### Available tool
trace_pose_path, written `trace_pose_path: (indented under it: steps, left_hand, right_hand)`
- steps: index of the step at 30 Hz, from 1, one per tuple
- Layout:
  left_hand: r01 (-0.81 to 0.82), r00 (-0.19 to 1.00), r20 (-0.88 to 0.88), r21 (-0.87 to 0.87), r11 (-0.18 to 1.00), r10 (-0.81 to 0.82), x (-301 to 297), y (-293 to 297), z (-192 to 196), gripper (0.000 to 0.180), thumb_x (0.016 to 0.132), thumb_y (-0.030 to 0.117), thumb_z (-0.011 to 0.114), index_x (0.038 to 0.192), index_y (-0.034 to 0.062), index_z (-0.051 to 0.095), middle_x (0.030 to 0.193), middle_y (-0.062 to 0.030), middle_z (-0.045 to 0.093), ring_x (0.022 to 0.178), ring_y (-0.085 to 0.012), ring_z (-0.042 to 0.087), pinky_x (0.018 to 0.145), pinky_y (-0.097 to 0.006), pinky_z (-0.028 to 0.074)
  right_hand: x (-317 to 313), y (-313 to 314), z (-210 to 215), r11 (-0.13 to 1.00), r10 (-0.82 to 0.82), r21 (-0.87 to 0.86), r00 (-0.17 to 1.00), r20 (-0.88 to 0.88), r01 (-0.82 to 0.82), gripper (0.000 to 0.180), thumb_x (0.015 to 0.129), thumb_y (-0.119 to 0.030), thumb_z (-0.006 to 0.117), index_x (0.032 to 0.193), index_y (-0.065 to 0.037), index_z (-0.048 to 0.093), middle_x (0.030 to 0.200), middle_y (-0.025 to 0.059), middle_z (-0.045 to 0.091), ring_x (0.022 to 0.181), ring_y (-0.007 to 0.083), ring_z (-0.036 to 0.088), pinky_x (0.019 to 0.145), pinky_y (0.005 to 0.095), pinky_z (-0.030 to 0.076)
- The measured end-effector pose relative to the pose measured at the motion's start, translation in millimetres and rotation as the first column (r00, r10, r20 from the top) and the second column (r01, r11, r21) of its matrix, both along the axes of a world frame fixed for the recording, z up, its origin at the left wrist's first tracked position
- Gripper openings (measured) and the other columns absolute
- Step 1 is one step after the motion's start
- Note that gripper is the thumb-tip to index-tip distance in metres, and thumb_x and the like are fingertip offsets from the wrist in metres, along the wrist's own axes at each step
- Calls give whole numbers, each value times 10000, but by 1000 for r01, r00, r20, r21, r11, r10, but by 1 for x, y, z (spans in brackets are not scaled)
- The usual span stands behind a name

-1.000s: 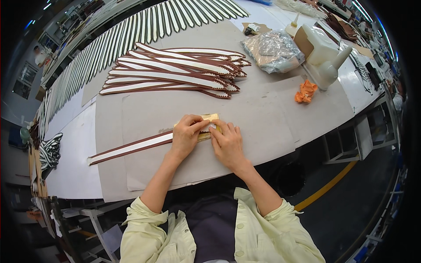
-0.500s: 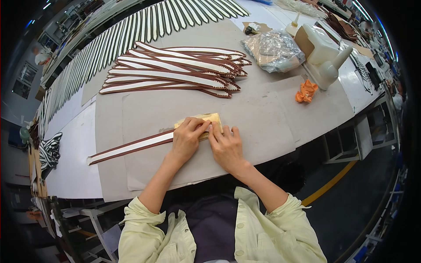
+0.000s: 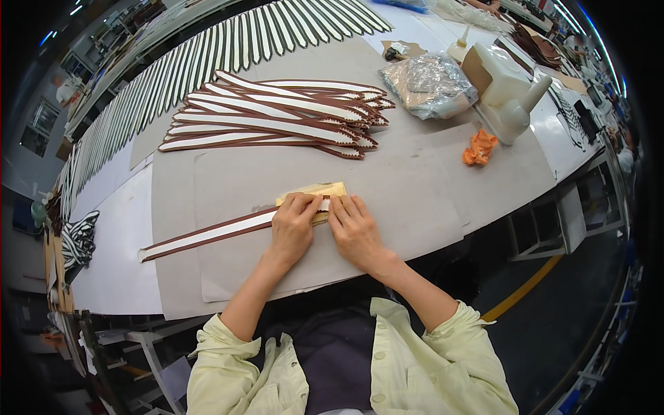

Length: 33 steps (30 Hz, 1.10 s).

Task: The person repeatedly picks up long, striped fabric strips and presses them against a small yellow rectangular tool on a workbench. They handle the strips one at a time, applying pressure along the length of the strip before placing the finished items into a growing pile.

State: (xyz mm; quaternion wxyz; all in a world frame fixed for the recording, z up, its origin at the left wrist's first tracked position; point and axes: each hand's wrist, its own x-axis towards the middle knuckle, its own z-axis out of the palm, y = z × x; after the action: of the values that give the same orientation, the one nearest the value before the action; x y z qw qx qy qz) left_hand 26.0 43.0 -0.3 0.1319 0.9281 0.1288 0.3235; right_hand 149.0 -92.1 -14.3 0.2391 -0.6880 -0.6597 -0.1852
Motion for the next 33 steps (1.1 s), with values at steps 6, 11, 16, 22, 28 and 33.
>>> trace_pose_path:
  steps: [6,11,16,22,28,33]
  left_hand:
    - [1,1000,1,32,999,-1,1,-3,2,398,754,-95,644,1127,6,739,1024,-98,667,953,-301,639,774,-406,561]
    - [-56,998,15,-14,998,57,-5,-3,2,407,750,-97,642,1132,7,736,1052,-101,670,969,-305,637,787,-411,559]
    - [-40,999,4,-29,999,40,-7,-5,5,438,745,-91,636,1154,30,738,1062,-99,673,978,-302,636,799,-415,558]
    - [-8,999,-31,63,998,10,-7,-5,2,427,749,-59,635,1163,1,720,1079,-101,660,1007,-301,628,826,-415,541]
    - [1,994,-105,117,993,11,-4,-8,12,427,752,-66,629,1172,-27,701,1101,-119,658,1028,-320,629,868,-440,529]
    - [-55,995,-84,39,998,58,-27,-18,7,444,765,-70,612,1201,-45,691,1215,-151,663,1160,-340,621,960,-458,517]
  right_hand:
    - [3,3,4,998,57,31,997,-52,-55,355,795,-66,604,1082,132,671,1276,307,618,1210,420,587,1117,505,429]
    - [2,6,5,997,75,-31,997,-14,-75,329,771,-54,611,1026,145,675,1262,313,617,1218,428,581,1114,493,434]
    - [5,7,7,994,109,24,992,-69,-107,319,760,-42,611,1010,146,672,1221,311,628,1218,421,576,1091,483,449]
    - [8,9,20,982,185,-38,982,-37,-186,320,747,-48,623,998,146,669,1109,269,649,1125,383,597,1054,453,463]
    - [9,12,16,986,163,-15,986,-22,-164,313,744,-48,629,1005,118,677,1059,228,653,1075,364,599,1033,457,453]
    - [7,3,12,996,44,88,990,-137,-32,274,767,-41,643,1020,63,670,1067,178,639,1075,353,589,997,465,448]
